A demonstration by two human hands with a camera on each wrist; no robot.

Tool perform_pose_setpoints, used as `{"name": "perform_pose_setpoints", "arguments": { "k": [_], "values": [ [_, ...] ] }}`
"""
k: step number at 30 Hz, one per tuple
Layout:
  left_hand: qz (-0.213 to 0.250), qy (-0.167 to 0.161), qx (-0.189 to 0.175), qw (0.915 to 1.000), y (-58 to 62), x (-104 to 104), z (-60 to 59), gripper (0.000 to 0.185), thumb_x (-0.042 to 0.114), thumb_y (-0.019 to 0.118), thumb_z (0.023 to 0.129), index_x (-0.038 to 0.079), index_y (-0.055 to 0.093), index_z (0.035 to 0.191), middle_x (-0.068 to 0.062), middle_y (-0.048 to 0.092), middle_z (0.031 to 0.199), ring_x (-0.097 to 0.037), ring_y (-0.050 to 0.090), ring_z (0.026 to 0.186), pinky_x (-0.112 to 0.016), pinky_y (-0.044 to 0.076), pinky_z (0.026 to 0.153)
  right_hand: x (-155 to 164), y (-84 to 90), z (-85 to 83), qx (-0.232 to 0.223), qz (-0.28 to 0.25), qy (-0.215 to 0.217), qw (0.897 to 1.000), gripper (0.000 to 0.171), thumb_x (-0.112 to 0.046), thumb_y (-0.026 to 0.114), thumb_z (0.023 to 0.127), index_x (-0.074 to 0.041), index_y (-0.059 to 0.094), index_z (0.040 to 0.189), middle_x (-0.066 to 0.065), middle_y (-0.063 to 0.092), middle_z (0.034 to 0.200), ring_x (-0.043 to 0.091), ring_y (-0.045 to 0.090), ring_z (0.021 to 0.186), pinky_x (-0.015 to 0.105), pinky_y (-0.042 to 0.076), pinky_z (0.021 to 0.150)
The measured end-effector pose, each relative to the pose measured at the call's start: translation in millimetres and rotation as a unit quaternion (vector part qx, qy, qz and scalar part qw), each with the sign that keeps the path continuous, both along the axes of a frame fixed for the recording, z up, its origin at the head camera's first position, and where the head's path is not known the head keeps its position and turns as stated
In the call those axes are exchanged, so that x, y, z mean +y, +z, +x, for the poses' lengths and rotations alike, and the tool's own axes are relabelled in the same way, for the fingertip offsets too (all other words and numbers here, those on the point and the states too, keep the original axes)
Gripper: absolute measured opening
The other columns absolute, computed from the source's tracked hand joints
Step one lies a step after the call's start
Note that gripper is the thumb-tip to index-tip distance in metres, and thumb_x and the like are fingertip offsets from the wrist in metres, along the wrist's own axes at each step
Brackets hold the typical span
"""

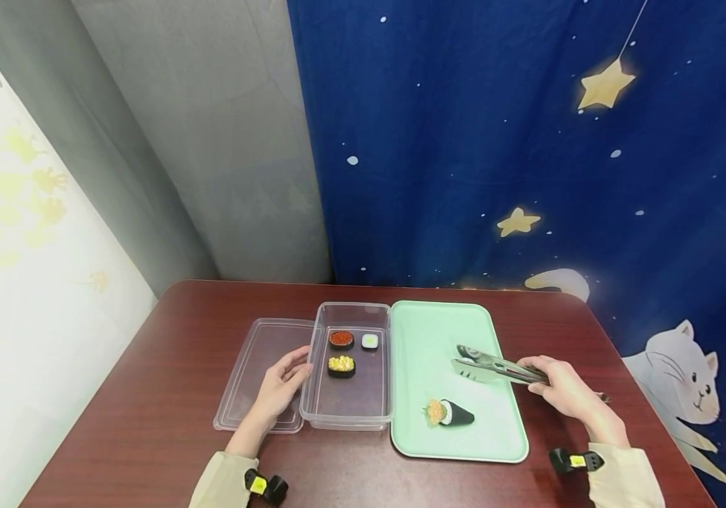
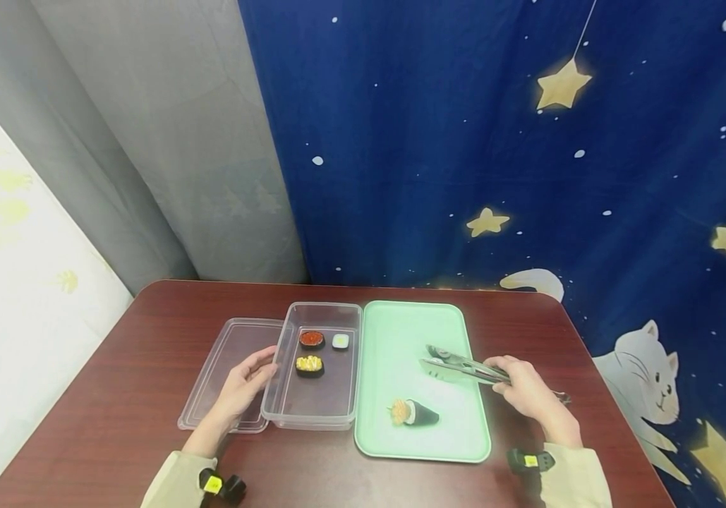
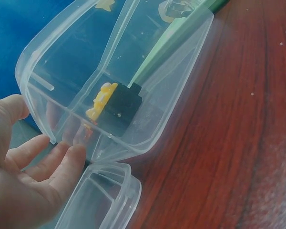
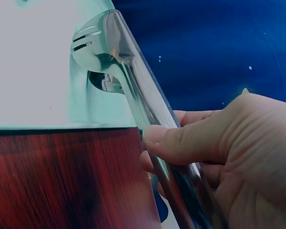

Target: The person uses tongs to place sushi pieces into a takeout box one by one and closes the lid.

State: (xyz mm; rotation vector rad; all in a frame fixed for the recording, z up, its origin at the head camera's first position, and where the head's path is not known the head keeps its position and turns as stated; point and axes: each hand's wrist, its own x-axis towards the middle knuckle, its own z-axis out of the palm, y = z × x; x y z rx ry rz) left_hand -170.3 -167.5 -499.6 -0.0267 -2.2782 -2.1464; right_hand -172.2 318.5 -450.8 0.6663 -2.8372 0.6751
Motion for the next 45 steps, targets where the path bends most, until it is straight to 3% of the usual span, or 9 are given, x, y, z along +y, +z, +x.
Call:
{"name": "perform_pose_setpoints", "arguments": {
  "k": [4,15,25,34,41,45],
  "values": [
    [0.001,-0.002,-0.001,1.0,-0.5,0,-1.0,0.045,0.004,0.058,0.092,-0.007,0.045,0.133,-0.026,0.051,0.13,-0.014,0.056,0.106,-0.017,0.046,0.084,0,0.4,0.0,-0.005,-0.001,-0.002,1.0,0.037,0.01,0.073,0.069,0.001,0.064,0.103,0.01,0.066,0.098,0.025,0.06,0.086,0.039,0.049,0.073],
    [0.003,-0.005,0.001,1.0,2.0,1,0.2,0.043,0.003,0.058,0.091,-0.006,0.047,0.132,-0.026,0.051,0.129,-0.032,0.053,0.114,-0.017,0.046,0.085,-8,12.2,-5.1,-0.003,-0.007,-0.001,1.0,0.037,0.008,0.075,0.069,-0.001,0.065,0.104,0.006,0.066,0.096,0.018,0.058,0.082,0.037,0.049,0.071],
    [-0.005,-0.001,-0.002,1.0,1.2,0,-0.3,0.043,0.003,0.058,0.091,-0.006,0.048,0.132,-0.026,0.052,0.129,-0.024,0.055,0.11,-0.017,0.046,0.085,-22,24.2,-14.1,0.017,-0.028,0.011,0.999,0.037,0.007,0.076,0.069,-0.002,0.066,0.105,0.006,0.066,0.095,0.017,0.058,0.08,0.039,0.049,0.07],
    [-0.003,-0.001,-0.004,1.0,0.9,1,0.5,0.043,0.004,0.058,0.092,-0.006,0.047,0.132,-0.025,0.051,0.129,-0.028,0.054,0.113,-0.017,0.046,0.085,-43,35.9,-23.2,0.041,-0.03,0.037,0.998,0.041,0.008,0.075,0.069,0.003,0.065,0.109,0.014,0.067,0.103,0.026,0.061,0.089,0.041,0.049,0.075],
    [-0.003,0.0,0.002,1.0,-0.6,1,0.1,0.043,0.004,0.058,0.091,-0.006,0.047,0.132,-0.026,0.052,0.129,-0.033,0.053,0.114,-0.017,0.046,0.085,-61,48.0,-31.9,0.017,-0.037,0.05,0.998,0.04,0.007,0.073,0.073,0.001,0.064,0.112,0.013,0.066,0.104,0.023,0.059,0.086,0.039,0.047,0.072],
    [-0.005,0.003,0.013,0.9999,-2.2,1,-0.9,0.042,0.004,0.059,0.091,-0.007,0.048,0.13,-0.028,0.052,0.127,-0.024,0.057,0.108,-0.017,0.047,0.083,-72,52.5,-36.3,0.002,-0.038,0.062,0.997,0.041,0.006,0.072,0.075,0.003,0.063,0.115,0.015,0.065,0.107,0.025,0.059,0.089,0.041,0.048,0.074]
  ]
}}
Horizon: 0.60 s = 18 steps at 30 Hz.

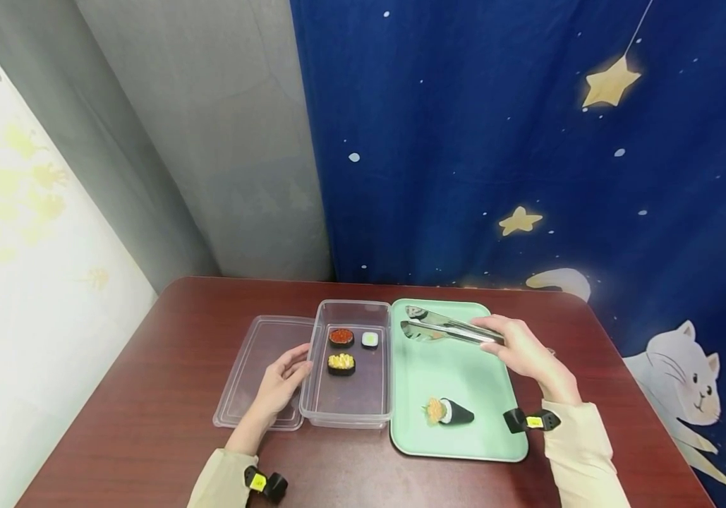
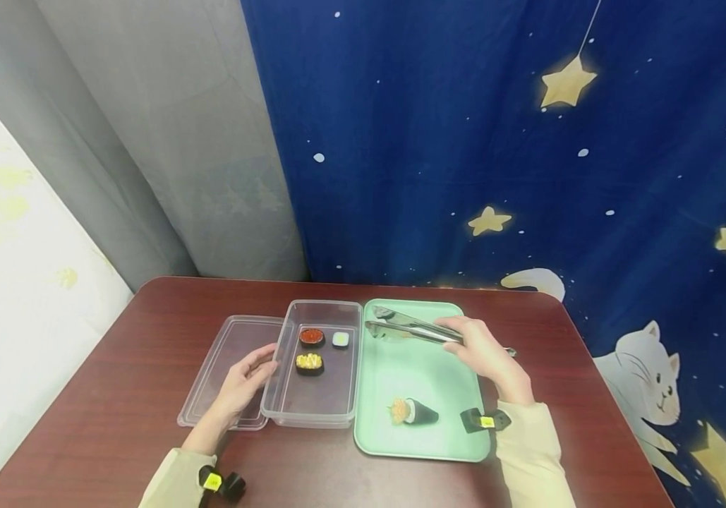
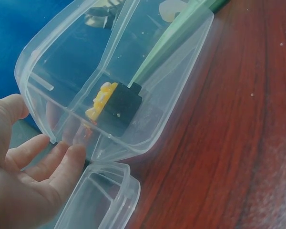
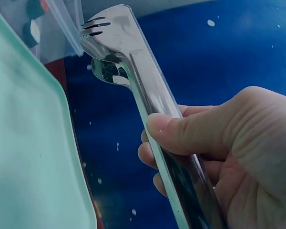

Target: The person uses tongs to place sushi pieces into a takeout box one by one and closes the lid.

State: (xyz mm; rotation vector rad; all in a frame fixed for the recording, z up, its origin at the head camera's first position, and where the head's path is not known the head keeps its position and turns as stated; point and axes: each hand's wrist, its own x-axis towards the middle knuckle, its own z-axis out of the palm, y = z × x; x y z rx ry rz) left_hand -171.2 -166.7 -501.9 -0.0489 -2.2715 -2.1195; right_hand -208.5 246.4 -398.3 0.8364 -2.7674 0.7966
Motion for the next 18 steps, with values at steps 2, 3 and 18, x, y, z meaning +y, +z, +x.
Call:
{"name": "perform_pose_setpoints", "arguments": {
  "k": [2,3,18],
  "values": [
    [0.002,0.0,0.003,1.0,-0.8,0,-0.6,0.042,0.004,0.059,0.091,-0.008,0.049,0.13,-0.029,0.052,0.126,-0.018,0.059,0.105,-0.017,0.048,0.083,-6,1.3,-2.5,0.0,-0.003,0.008,1.0,0.041,0.006,0.072,0.075,0.003,0.063,0.115,0.016,0.065,0.108,0.026,0.06,0.09,0.042,0.048,0.075],
    [0.002,0.001,0.004,1.0,-0.9,0,-0.7,0.042,0.005,0.059,0.091,-0.008,0.049,0.13,-0.029,0.052,0.126,-0.016,0.059,0.103,-0.017,0.048,0.083,-9,1.6,-3.8,0.001,-0.005,0.013,1.0,0.041,0.006,0.072,0.075,0.003,0.063,0.114,0.016,0.065,0.107,0.027,0.06,0.091,0.043,0.049,0.075],
    [0.006,-0.007,-0.001,1.0,0.7,-1,-0.6,0.042,0.005,0.06,0.091,-0.007,0.049,0.13,-0.028,0.053,0.125,-0.027,0.056,0.109,-0.017,0.047,0.083,-53,-4.2,-17.7,-0.016,0.0,0.083,0.996,0.038,0.005,0.07,0.077,0.003,0.063,0.114,0.016,0.065,0.11,0.033,0.059,0.104,0.046,0.047,0.088]
  ]
}}
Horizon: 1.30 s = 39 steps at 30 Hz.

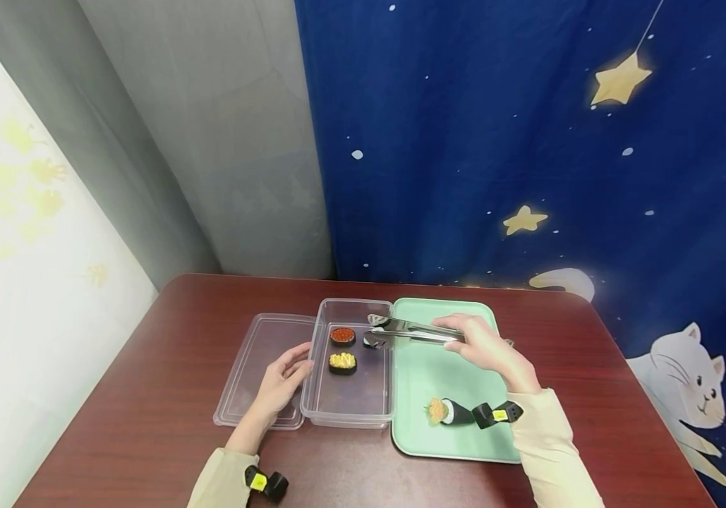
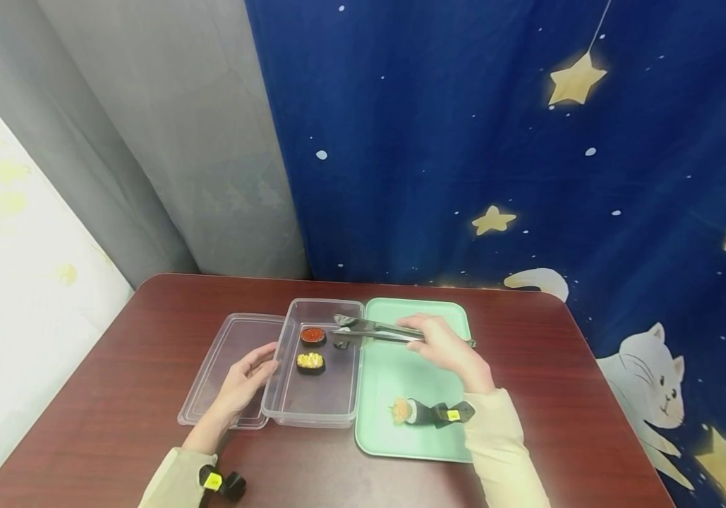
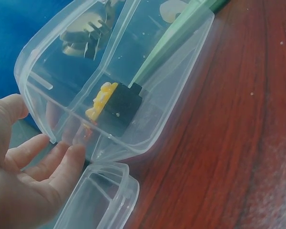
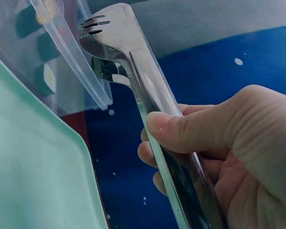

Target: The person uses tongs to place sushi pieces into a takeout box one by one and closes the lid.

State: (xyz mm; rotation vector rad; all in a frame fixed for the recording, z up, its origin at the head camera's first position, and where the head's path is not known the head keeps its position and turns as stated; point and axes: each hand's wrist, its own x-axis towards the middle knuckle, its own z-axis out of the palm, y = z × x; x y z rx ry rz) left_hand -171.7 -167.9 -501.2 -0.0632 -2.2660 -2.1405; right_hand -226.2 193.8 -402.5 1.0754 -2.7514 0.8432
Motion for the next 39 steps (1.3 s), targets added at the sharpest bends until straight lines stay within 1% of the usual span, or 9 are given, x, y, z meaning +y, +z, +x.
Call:
{"name": "perform_pose_setpoints", "arguments": {
  "k": [4,9,14,17,22,27,30,34,39],
  "values": [
    [-0.005,0.004,0.002,1.0,0.2,0,-0.3,0.042,0.005,0.06,0.09,-0.007,0.05,0.129,-0.027,0.054,0.124,-0.026,0.057,0.108,-0.017,0.047,0.083,-9,1.3,-2.4,0.005,0.017,0.014,1.0,0.037,0.004,0.07,0.077,0.004,0.063,0.114,0.015,0.065,0.11,0.031,0.059,0.104,0.045,0.047,0.088],
    [0.002,0.005,-0.005,1.0,1.4,0,-0.4,0.042,0.004,0.06,0.09,-0.005,0.05,0.129,-0.026,0.055,0.124,-0.03,0.056,0.109,-0.018,0.048,0.083,-21,5.4,-6.2,0.008,0.041,0.031,0.999,0.036,0.006,0.068,0.077,0.003,0.063,0.113,0.014,0.066,0.109,0.03,0.06,0.103,0.044,0.048,0.088],
    [0.008,0.0,-0.009,0.9999,1.3,0,-0.7,0.042,0.004,0.06,0.09,-0.005,0.05,0.13,-0.026,0.054,0.125,-0.033,0.054,0.111,-0.018,0.048,0.083,-30,9.1,-9.5,-0.016,0.071,0.035,0.997,0.036,0.007,0.066,0.079,0.003,0.063,0.115,0.014,0.064,0.112,0.029,0.058,0.107,0.043,0.047,0.09],
    [0.007,-0.004,-0.01,0.9999,1.9,0,-0.6,0.043,0.004,0.059,0.091,-0.006,0.048,0.131,-0.026,0.053,0.126,-0.033,0.053,0.112,-0.018,0.047,0.084,-35,10.1,-11.0,-0.018,0.088,0.044,0.995,0.036,0.009,0.065,0.078,0.003,0.063,0.113,0.014,0.065,0.111,0.029,0.059,0.106,0.042,0.048,0.088],
    [0.007,-0.007,-0.011,0.9999,4.8,1,0.5,0.043,0.005,0.059,0.091,-0.006,0.047,0.132,-0.026,0.053,0.127,-0.03,0.053,0.112,-0.017,0.046,0.084,-41,12.3,-12.4,0.001,0.114,0.063,0.992,0.035,0.011,0.065,0.075,0.004,0.065,0.109,0.013,0.066,0.106,0.027,0.06,0.1,0.04,0.049,0.086],
    [0.01,-0.006,-0.015,0.9998,5.0,1,0.3,0.044,0.005,0.059,0.091,-0.006,0.047,0.132,-0.025,0.053,0.128,-0.025,0.055,0.11,-0.017,0.047,0.084,-49,17.9,-11.1,0.002,0.145,0.065,0.987,0.036,0.012,0.064,0.074,0.004,0.065,0.109,0.013,0.065,0.104,0.028,0.061,0.099,0.039,0.05,0.085],
    [0.012,-0.005,-0.015,0.9998,5.3,1,0.5,0.043,0.004,0.059,0.091,-0.006,0.048,0.132,-0.025,0.053,0.128,-0.023,0.056,0.108,-0.017,0.047,0.083,-55,22.1,-10.8,0.008,0.166,0.065,0.984,0.035,0.014,0.061,0.072,0.001,0.066,0.105,0.011,0.066,0.099,0.025,0.061,0.092,0.037,0.05,0.081],
    [0.012,-0.006,-0.014,0.9998,4.8,0,0.6,0.044,0.004,0.059,0.091,-0.006,0.047,0.132,-0.026,0.053,0.128,-0.025,0.055,0.11,-0.017,0.047,0.083,-63,27.4,-9.8,0.019,0.189,0.064,0.98,0.036,0.016,0.056,0.068,-0.003,0.069,0.096,0.008,0.065,0.089,0.019,0.059,0.08,0.033,0.05,0.072],
    [0.01,-0.007,-0.016,0.9998,4.0,0,1.1,0.044,0.005,0.059,0.091,-0.006,0.047,0.132,-0.025,0.052,0.128,-0.028,0.054,0.111,-0.017,0.047,0.084,-71,29.4,-8.2,0.021,0.206,0.061,0.976,0.035,0.018,0.054,0.066,-0.005,0.069,0.09,0.007,0.064,0.084,0.018,0.057,0.075,0.032,0.049,0.069]
  ]
}}
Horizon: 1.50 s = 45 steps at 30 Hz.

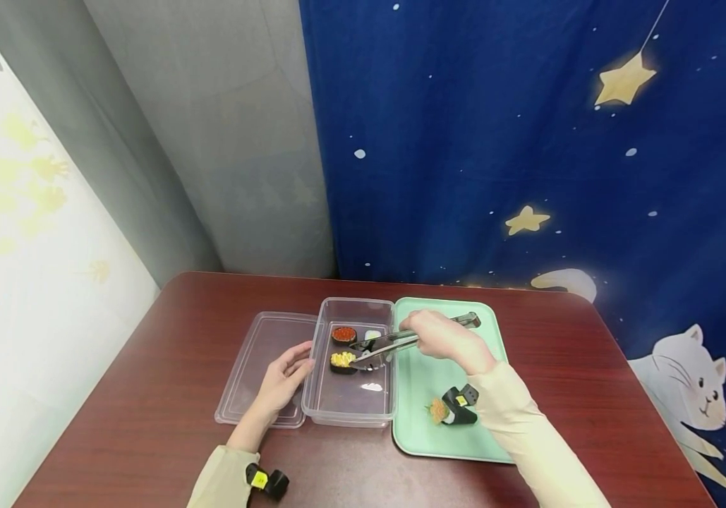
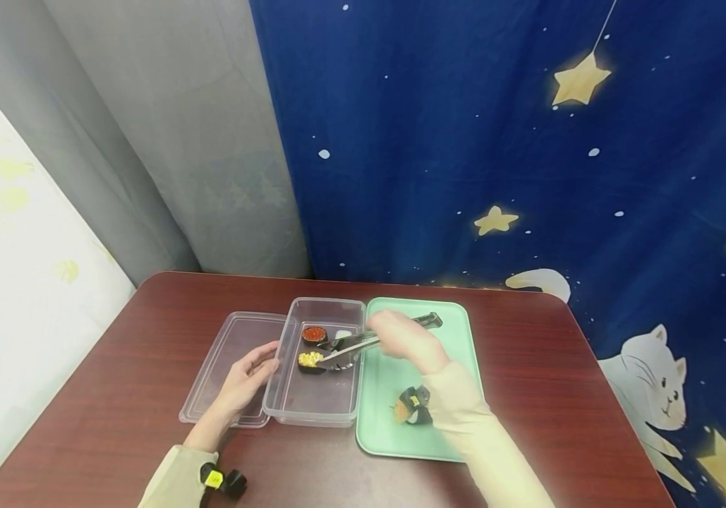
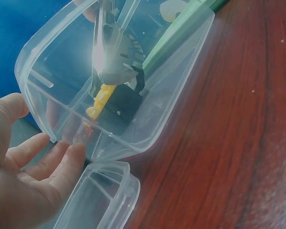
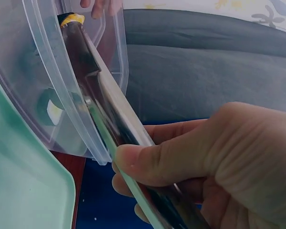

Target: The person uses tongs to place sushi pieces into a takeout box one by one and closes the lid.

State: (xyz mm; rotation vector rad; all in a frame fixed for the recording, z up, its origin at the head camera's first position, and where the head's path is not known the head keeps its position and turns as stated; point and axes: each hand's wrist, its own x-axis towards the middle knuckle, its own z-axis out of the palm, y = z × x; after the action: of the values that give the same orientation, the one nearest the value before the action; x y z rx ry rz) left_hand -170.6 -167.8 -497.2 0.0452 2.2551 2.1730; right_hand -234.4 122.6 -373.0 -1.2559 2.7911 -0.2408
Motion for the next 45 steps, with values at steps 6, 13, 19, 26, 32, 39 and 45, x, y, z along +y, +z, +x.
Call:
{"name": "perform_pose_setpoints", "arguments": {
  "k": [6,13,19,26,32,39,45],
  "values": [
    [-0.002,0.001,0.009,1.0,0.8,0,0.6,0.043,0.005,0.059,0.091,-0.007,0.047,0.131,-0.027,0.052,0.127,-0.028,0.055,0.11,-0.017,0.047,0.082,-5,0.6,0.8,-0.003,0.016,-0.012,1.0,0.034,0.019,0.053,0.064,-0.007,0.066,0.082,0.004,0.06,0.077,0.017,0.053,0.07,0.032,0.047,0.065],
    [0.0,0.0,0.01,1.0,-0.7,0,0.2,0.044,0.004,0.059,0.091,-0.007,0.047,0.132,-0.027,0.052,0.128,-0.029,0.055,0.111,-0.017,0.047,0.084,-15,3.3,0.8,0.008,0.05,-0.017,0.999,0.029,0.019,0.055,0.064,-0.008,0.061,0.073,0.0,0.055,0.07,0.016,0.045,0.063,0.032,0.044,0.06],
    [-0.001,0.0,0.005,1.0,-1.0,0,0.2,0.044,0.005,0.058,0.092,-0.006,0.046,0.133,-0.026,0.051,0.129,-0.03,0.053,0.113,-0.018,0.047,0.084,-23,6.9,4.2,0.029,0.069,-0.022,0.997,0.026,0.016,0.059,0.062,-0.009,0.055,0.066,0.001,0.055,0.069,0.016,0.046,0.061,0.034,0.047,0.06],
    [-0.004,0.001,0.005,1.0,-2.3,-1,-0.8,0.046,0.005,0.058,0.092,-0.008,0.044,0.134,-0.027,0.05,0.13,-0.03,0.053,0.114,-0.018,0.047,0.083,-25,9.2,6.2,0.023,0.077,-0.026,0.996,0.024,0.016,0.059,0.064,-0.007,0.061,0.071,0.003,0.06,0.073,0.019,0.054,0.065,0.036,0.05,0.064],
    [0.0,0.003,0.006,1.0,-2.2,-1,0.0,0.045,0.004,0.058,0.092,-0.008,0.045,0.133,-0.027,0.051,0.13,-0.031,0.053,0.113,-0.018,0.047,0.083,-15,12.1,7.1,0.01,0.069,-0.032,0.997,0.027,0.018,0.056,0.065,-0.006,0.063,0.075,0.003,0.056,0.073,0.019,0.052,0.067,0.035,0.047,0.064],
    [0.009,0.003,0.002,1.0,-0.5,0,0.8,0.044,0.003,0.058,0.091,-0.006,0.046,0.132,-0.027,0.051,0.129,-0.029,0.054,0.111,-0.018,0.048,0.082,7,11.2,7.7,0.016,0.023,-0.02,0.999,0.035,0.014,0.06,0.072,0.001,0.065,0.103,0.011,0.061,0.093,0.025,0.06,0.087,0.036,0.051,0.076],
    [0.012,0.002,0.002,0.9999,-1.2,0,0.1,0.044,0.003,0.059,0.091,-0.007,0.046,0.132,-0.027,0.051,0.128,-0.027,0.055,0.11,-0.018,0.048,0.082,31,11.2,13.7,-0.009,-0.043,-0.035,0.998,0.042,0.009,0.064,0.078,0.006,0.057,0.119,0.015,0.06,0.109,0.026,0.058,0.094,0.039,0.05,0.082]
  ]
}}
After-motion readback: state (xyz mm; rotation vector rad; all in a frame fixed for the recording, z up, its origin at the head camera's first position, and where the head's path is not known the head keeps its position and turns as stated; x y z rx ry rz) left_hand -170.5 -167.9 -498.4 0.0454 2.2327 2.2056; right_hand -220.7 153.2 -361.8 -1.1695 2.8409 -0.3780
